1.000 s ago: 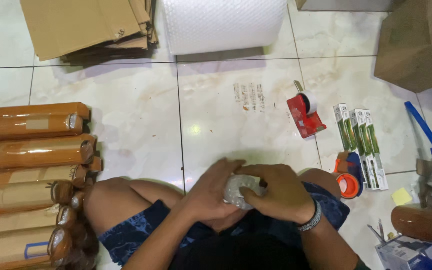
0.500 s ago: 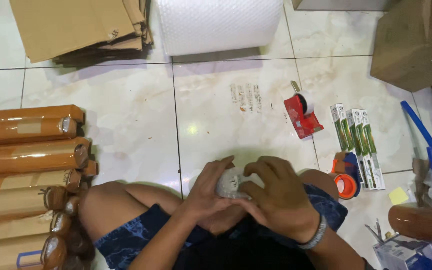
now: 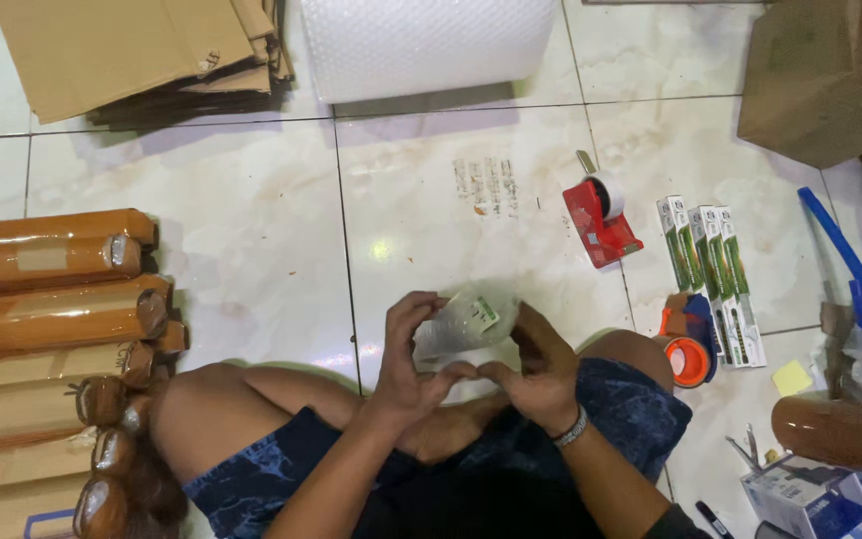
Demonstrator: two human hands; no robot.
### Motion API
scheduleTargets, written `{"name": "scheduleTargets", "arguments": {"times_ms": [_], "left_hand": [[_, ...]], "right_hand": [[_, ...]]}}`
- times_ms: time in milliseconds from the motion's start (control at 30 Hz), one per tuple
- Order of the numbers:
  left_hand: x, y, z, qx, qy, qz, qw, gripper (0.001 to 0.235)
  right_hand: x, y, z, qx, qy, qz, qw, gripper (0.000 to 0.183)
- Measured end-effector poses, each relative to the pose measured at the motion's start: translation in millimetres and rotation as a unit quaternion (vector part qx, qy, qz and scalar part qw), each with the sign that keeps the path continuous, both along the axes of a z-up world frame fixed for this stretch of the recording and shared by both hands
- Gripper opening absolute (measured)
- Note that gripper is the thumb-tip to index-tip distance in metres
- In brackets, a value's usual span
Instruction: The person sits on the floor and wraps small rectangular boxes in bubble wrap, then places them inside cardboard tubes. They use a tape dispenser to seal the ends of the tubes and stack the finished packages.
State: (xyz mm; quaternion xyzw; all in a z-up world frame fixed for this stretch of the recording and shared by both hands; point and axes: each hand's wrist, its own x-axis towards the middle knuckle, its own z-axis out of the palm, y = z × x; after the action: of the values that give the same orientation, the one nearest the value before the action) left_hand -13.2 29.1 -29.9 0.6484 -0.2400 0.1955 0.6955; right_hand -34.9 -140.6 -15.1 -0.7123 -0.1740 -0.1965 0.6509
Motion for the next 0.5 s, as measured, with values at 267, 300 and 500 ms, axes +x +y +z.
{"name": "scheduleTargets", "arguments": {"times_ms": [267,300,500], "left_hand": [[7,1,20,-0.034,-0.070,-0.023,0.997,0.041],[5,1,19,-0.045,-0.061,-0.029,0.997,0.038],[4,4,22,-0.020,-0.134,-0.008,0.991,0.030]], "right_hand": [[6,10,17,-0.018,-0.091,-0.037,0.995,0.050],[6,10,18,-0.020,-0.101,-0.042,0.994,0.049],[8,4,21,-0.054,-0.132,-0.020,0.990,0.036]]}}
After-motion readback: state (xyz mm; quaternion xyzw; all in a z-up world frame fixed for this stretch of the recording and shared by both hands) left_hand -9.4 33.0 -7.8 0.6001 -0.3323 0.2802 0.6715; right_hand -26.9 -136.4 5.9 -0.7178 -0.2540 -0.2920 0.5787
